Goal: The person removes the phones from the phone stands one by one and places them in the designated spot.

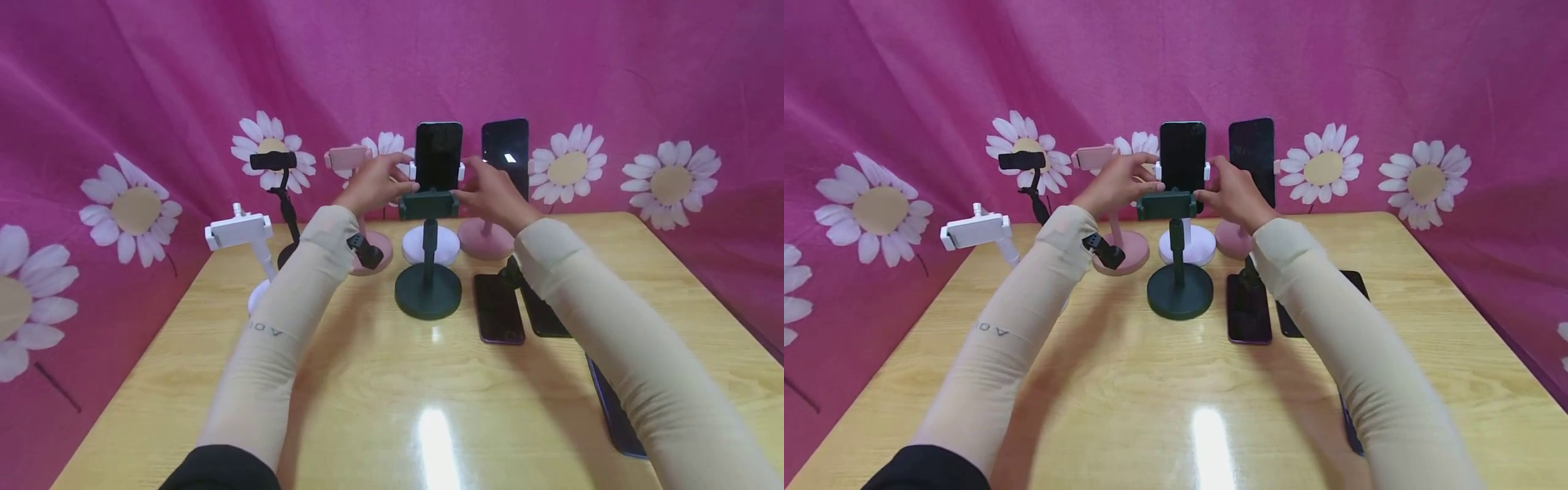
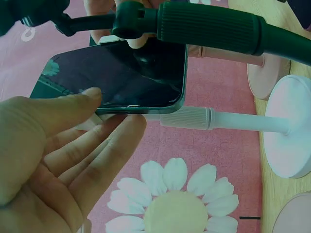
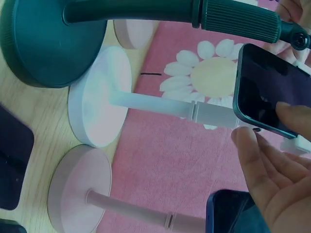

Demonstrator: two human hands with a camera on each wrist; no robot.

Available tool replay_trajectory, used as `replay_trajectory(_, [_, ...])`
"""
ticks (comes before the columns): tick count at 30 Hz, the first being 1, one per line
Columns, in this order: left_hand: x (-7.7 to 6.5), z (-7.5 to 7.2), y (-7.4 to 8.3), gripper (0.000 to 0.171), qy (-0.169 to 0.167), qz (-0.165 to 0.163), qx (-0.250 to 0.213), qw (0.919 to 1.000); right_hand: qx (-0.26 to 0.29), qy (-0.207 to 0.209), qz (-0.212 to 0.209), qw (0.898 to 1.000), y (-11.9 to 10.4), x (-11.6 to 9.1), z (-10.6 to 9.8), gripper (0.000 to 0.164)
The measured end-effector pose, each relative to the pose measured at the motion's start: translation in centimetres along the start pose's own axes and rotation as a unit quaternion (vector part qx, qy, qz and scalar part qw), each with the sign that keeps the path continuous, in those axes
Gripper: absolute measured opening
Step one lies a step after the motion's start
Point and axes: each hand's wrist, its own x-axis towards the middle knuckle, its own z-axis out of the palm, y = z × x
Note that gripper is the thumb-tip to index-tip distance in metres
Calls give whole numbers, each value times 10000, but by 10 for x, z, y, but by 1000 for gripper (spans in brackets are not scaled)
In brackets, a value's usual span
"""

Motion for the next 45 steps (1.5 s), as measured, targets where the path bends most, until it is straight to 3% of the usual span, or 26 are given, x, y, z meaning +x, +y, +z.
replay_trajectory(7, [-2, 7, -4, 41, -4, -20, -107, 9999, -15, 84, -38, 10000, 5, -5, 10, 56])
replay_trajectory(15, [-6, 14, -2, 33, 1, 125, -209, 9997, -39, 250, -288, 9993, 10, -11, 9, 51])
replay_trajectory(27, [-12, -10, 28, 35, 530, 425, -342, 9971, -83, 587, -510, 9969, -23, -19, -18, 52])
replay_trajectory(32, [-16, -20, 37, 35, 739, 626, -153, 9952, -17, 720, -716, 9948, -34, -20, -24, 50])
replay_trajectory(40, [-30, -38, 61, 31, 1469, 1327, -4, 9802, 144, 1192, -1102, 9866, -61, -28, -40, 48])
replay_trajectory(45, [-50, -53, 84, 33, 2077, 1893, 222, 9594, 243, 1773, -1707, 9689, -86, -38, -51, 45])
